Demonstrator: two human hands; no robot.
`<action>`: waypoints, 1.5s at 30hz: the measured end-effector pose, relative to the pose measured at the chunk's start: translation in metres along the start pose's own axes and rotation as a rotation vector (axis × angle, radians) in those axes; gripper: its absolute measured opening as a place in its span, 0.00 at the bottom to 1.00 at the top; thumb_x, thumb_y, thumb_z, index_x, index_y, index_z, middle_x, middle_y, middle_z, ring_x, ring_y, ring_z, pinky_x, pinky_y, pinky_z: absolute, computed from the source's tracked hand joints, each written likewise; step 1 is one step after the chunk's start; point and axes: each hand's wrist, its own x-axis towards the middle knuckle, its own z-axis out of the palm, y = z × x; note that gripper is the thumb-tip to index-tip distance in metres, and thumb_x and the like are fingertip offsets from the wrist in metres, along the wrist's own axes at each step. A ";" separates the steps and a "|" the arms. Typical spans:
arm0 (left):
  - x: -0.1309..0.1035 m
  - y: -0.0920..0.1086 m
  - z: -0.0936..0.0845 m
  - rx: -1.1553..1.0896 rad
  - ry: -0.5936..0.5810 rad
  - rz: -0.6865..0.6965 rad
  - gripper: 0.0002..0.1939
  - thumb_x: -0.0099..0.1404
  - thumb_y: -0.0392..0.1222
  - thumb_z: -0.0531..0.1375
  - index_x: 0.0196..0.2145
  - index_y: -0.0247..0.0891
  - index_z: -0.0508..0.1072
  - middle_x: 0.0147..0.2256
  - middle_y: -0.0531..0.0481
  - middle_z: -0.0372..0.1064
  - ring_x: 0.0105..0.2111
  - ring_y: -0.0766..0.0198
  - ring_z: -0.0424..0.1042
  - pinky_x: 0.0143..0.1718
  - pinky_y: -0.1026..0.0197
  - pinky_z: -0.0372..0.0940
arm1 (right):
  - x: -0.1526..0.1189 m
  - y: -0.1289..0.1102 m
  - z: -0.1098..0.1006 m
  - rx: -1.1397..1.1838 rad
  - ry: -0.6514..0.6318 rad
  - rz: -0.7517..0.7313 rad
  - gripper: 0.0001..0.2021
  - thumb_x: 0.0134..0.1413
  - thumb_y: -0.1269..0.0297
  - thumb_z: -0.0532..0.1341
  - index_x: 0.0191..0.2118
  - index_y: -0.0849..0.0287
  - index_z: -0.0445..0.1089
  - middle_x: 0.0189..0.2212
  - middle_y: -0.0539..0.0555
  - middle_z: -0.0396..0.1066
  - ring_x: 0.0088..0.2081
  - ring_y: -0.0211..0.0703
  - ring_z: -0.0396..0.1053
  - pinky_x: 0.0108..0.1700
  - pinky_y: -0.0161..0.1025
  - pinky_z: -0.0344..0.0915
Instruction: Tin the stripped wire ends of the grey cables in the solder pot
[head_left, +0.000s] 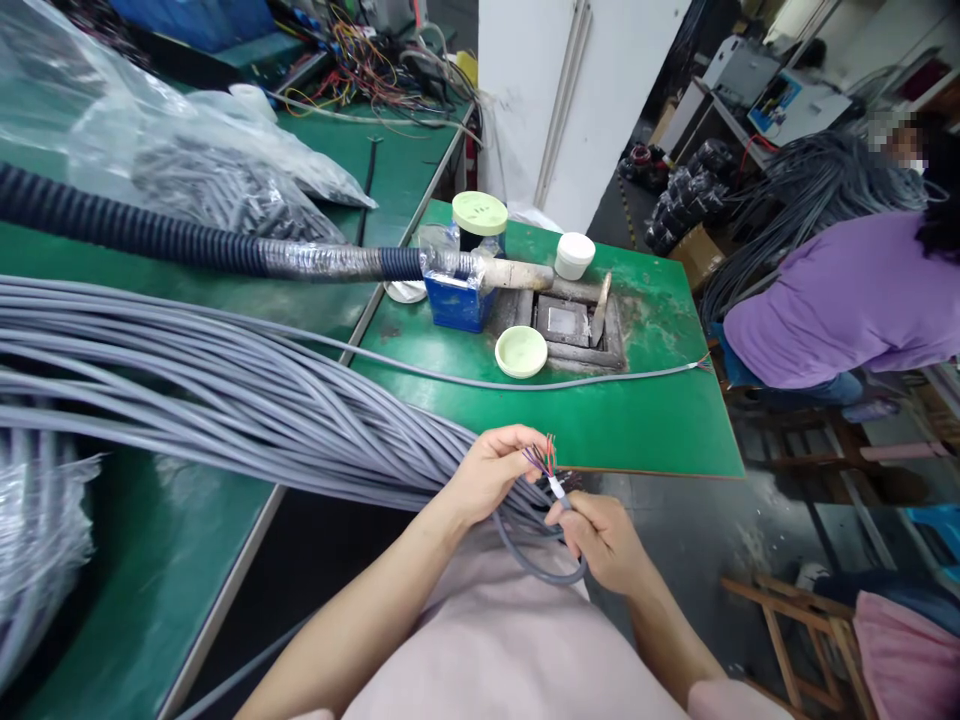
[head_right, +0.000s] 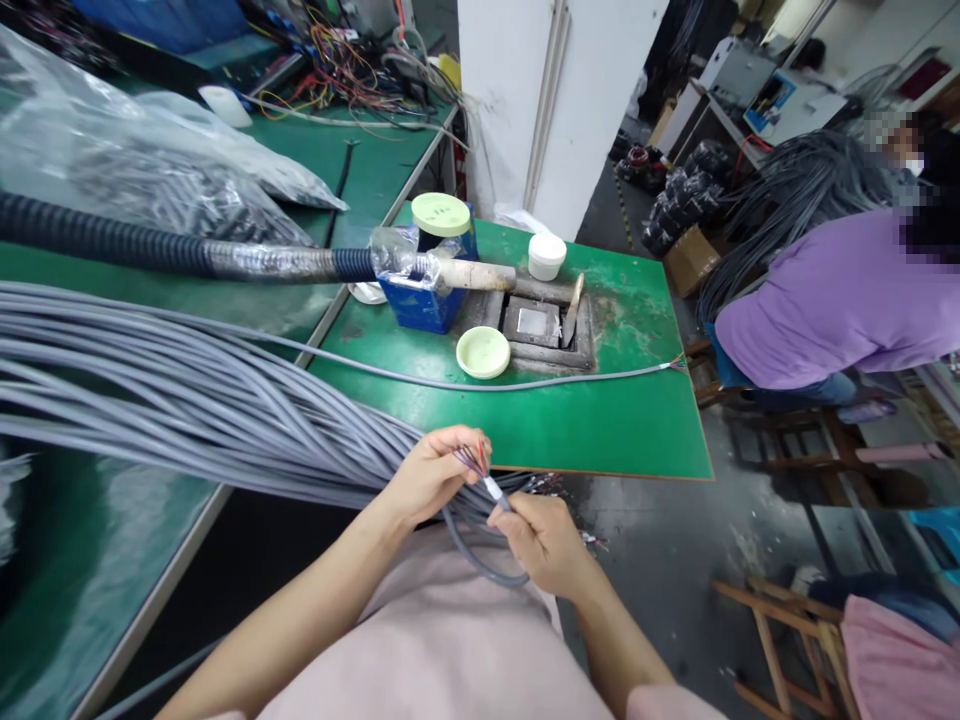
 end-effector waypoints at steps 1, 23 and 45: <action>-0.001 0.000 0.000 0.004 -0.008 0.009 0.09 0.49 0.40 0.70 0.28 0.34 0.78 0.25 0.51 0.71 0.21 0.72 0.63 0.25 0.67 0.59 | 0.000 0.000 0.000 0.000 -0.002 0.000 0.15 0.65 0.64 0.49 0.31 0.60 0.68 0.17 0.44 0.59 0.20 0.31 0.59 0.27 0.30 0.54; -0.001 -0.001 0.008 0.187 -0.007 0.133 0.09 0.56 0.43 0.66 0.27 0.35 0.72 0.23 0.52 0.70 0.26 0.68 0.68 0.31 0.65 0.63 | 0.010 -0.009 -0.011 0.012 0.060 0.085 0.15 0.64 0.60 0.51 0.49 0.60 0.69 0.23 0.48 0.67 0.25 0.35 0.64 0.31 0.32 0.60; -0.002 0.004 0.016 0.293 0.053 0.135 0.11 0.55 0.45 0.66 0.27 0.34 0.72 0.24 0.52 0.70 0.25 0.69 0.68 0.30 0.66 0.64 | 0.027 -0.014 -0.010 -0.081 0.221 0.042 0.25 0.54 0.62 0.62 0.58 0.56 0.63 0.24 0.46 0.67 0.25 0.35 0.63 0.30 0.32 0.62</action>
